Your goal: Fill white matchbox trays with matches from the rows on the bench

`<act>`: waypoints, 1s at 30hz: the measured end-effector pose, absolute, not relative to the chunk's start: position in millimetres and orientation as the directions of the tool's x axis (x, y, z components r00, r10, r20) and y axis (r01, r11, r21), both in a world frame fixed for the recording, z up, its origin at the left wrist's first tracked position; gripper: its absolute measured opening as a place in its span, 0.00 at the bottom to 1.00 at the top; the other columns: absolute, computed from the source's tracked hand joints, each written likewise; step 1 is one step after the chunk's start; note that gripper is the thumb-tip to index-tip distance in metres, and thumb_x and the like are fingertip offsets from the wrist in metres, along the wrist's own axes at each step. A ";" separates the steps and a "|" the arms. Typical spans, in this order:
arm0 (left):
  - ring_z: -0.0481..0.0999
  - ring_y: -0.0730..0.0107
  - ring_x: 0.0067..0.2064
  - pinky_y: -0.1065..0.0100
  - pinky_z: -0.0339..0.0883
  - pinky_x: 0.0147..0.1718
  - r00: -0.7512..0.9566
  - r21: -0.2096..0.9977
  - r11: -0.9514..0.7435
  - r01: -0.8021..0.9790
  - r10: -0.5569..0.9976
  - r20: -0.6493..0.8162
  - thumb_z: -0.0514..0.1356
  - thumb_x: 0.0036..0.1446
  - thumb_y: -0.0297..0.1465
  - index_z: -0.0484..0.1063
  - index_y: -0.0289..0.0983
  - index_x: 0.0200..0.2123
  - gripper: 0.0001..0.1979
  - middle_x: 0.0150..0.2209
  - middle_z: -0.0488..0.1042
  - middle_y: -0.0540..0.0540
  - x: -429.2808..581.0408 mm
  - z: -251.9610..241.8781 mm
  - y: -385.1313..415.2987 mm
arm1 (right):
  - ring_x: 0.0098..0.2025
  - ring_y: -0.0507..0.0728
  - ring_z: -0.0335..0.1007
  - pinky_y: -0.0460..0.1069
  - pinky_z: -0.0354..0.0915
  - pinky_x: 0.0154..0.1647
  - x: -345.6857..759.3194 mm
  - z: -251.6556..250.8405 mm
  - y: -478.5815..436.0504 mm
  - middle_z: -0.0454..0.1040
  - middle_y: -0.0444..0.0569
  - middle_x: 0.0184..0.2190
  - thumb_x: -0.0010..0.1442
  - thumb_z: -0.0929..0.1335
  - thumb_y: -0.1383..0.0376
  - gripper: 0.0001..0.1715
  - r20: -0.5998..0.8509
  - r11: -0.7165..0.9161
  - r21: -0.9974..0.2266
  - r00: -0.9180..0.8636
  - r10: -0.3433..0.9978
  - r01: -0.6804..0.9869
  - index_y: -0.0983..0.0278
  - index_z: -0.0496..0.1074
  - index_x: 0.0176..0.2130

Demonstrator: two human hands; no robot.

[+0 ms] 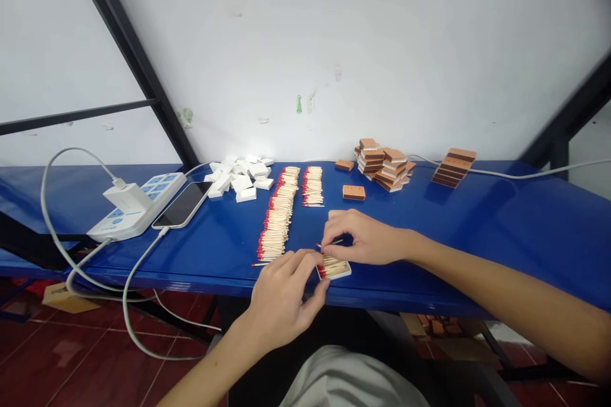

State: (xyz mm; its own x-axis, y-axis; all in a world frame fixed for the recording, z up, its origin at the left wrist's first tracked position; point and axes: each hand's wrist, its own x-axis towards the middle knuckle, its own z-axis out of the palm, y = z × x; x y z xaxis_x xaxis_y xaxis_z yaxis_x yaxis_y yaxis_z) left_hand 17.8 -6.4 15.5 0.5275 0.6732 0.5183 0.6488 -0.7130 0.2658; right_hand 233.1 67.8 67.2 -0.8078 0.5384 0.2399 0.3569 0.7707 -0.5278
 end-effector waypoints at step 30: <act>0.78 0.63 0.45 0.63 0.74 0.45 0.476 0.320 -0.712 0.625 0.673 0.567 0.57 0.63 0.30 0.70 0.40 0.46 0.09 0.47 0.76 0.43 16.4 14.6 -3.2 | 0.27 0.49 0.57 0.45 0.56 0.27 247.3 74.9 79.8 0.66 0.42 0.27 0.61 0.67 0.63 0.07 0.023 0.658 -0.592 -0.807 0.590 0.464 0.65 0.72 0.34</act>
